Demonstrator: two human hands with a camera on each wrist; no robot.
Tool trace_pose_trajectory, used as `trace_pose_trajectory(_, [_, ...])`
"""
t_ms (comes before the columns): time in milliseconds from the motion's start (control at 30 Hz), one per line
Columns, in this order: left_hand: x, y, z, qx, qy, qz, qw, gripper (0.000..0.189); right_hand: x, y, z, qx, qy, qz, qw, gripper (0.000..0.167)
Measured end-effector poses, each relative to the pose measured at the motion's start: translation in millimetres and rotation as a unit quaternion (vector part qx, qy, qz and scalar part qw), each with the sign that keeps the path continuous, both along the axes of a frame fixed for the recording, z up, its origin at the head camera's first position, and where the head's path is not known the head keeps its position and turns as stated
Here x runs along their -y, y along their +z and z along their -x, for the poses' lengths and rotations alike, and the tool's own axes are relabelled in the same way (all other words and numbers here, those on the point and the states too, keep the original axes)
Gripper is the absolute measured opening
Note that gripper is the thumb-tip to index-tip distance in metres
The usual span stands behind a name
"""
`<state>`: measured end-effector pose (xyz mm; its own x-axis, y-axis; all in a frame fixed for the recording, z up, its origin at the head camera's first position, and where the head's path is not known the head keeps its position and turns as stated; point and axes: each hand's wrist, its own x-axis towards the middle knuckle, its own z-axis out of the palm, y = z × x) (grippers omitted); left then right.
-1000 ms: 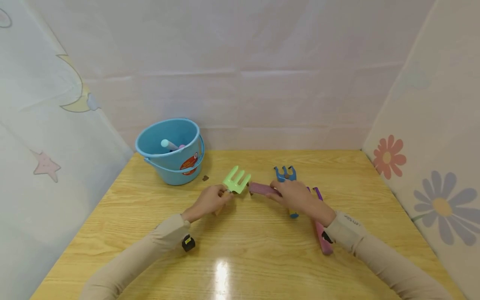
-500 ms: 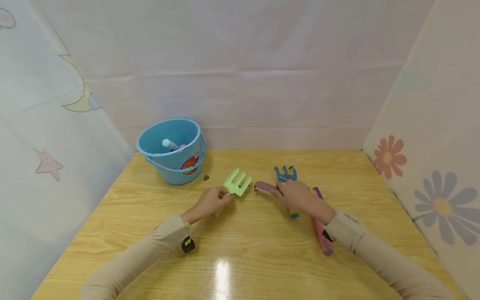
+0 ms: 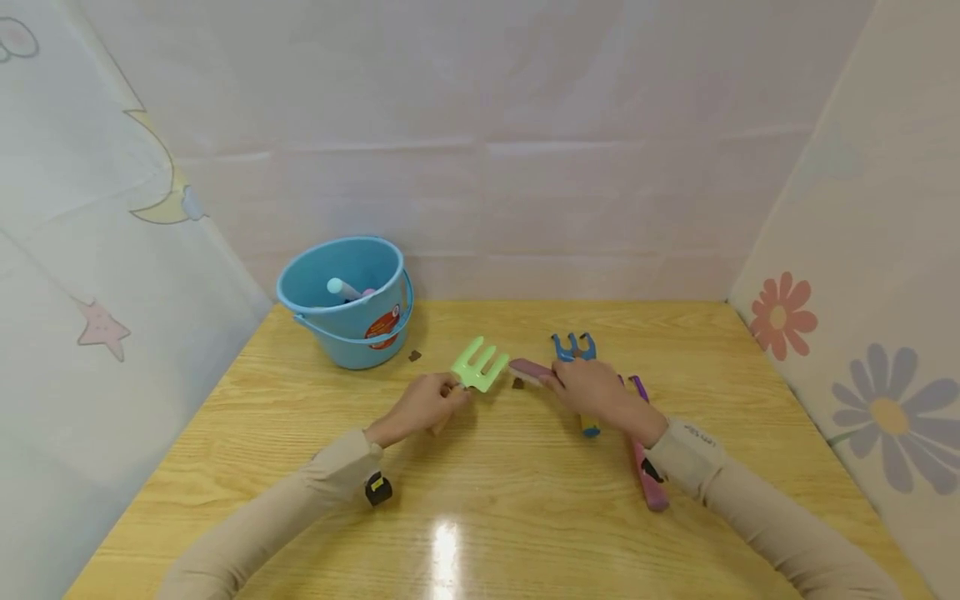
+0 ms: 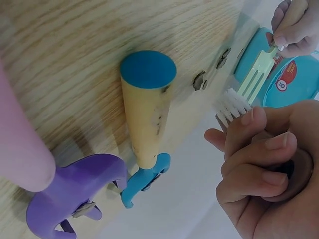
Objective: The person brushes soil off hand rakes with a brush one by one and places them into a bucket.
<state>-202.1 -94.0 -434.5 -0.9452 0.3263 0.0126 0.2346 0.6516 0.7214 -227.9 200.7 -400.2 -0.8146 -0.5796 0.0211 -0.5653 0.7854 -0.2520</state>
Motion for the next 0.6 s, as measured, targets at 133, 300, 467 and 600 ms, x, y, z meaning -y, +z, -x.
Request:
trace_pose_trajectory(133, [3.6,1.8,1.9,0.000,0.004,0.000,1.0000,0.029,0,0.2,-0.9,0.002,-0.003,0.000,1.0000,0.032])
trace_pose_trajectory(300, [8.9,7.6,3.2,0.012,0.006,-0.010,0.9999,0.023,-1,0.4,-3.4,0.005,-0.004,0.003,1.0000,0.031])
trace_pose_trajectory(467, [13.0,21.8,6.6,0.015,0.007,-0.027,0.9995,0.029,-4,-0.4,-2.8,0.004,0.001,0.002,1.0000,0.032])
trace_pose_trajectory(600, [15.0,33.4,10.2,0.011,0.012,-0.022,0.9996,0.029,-5,-3.4,-1.1,0.001,0.007,0.000,1.0000,0.033])
